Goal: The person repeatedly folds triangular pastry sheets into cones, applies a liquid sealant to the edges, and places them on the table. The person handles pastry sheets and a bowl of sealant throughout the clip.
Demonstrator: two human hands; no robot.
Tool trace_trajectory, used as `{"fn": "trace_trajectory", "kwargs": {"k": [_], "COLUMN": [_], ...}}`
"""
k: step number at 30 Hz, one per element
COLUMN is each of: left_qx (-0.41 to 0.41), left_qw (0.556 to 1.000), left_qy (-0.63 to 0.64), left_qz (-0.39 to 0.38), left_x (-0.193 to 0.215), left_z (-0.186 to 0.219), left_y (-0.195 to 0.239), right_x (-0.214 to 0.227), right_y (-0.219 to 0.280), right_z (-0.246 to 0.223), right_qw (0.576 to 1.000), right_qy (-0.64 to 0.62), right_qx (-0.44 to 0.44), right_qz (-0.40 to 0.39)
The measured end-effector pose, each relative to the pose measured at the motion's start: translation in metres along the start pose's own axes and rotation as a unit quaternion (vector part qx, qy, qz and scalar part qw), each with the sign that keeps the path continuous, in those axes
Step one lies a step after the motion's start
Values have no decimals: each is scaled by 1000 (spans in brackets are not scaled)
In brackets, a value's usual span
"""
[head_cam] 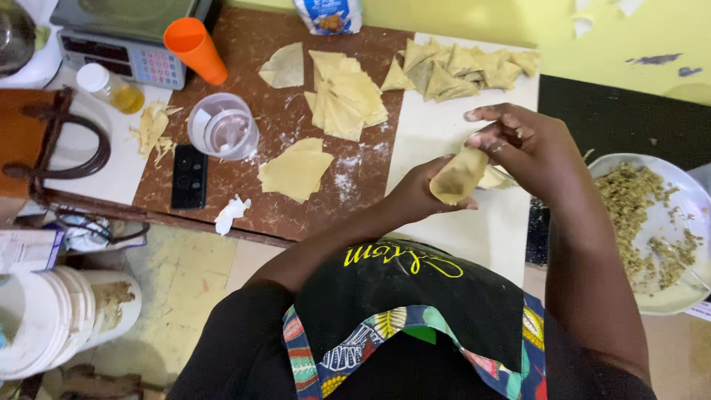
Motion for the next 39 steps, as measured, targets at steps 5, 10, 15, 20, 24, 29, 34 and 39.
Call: {"fn": "trace_trajectory", "kwargs": {"k": [5, 10, 15, 20, 24, 29, 34, 39], "left_qx": [186, 290, 249, 298, 235, 198, 172, 172], "left_qw": [950, 922, 892, 851, 878, 831, 842, 832], "left_qy": [245, 228, 358, 366, 396, 494, 479, 502], "left_qz": [60, 115, 119, 229, 131, 162, 178, 160], "left_x": [8, 50, 87, 117, 140, 142, 126, 117], "left_z": [-67, -82, -157, -147, -211, -152, -135, -130], "left_y": [7, 36, 66, 71, 69, 43, 42, 39], "right_x": [-19, -46, -68, -80, -86, -94, -100, -119], "right_y": [-14, -6, 3, 11, 16, 10, 4, -11], "right_z": [44, 77, 124, 173, 176, 187, 168, 167], "right_qw": [994, 993, 983, 967, 955, 958, 957, 963], "right_qy": [-18, -91, -149, -193, -212, -204, -200, -177], "right_qx": [75, -39, -93, -156, -195, -192, -205, -200], "right_qz": [76, 70, 55, 58, 71, 60, 50, 19]}}
Point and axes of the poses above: each hand's wrist, its own y-axis away from the middle knuckle, its own x-axis out of the back of the hand, z = x × y, the point moved 2 cm from there along -y, towards the middle knuckle, and after that the axes turned 6 degrees about -x, right-handed, at the moved point
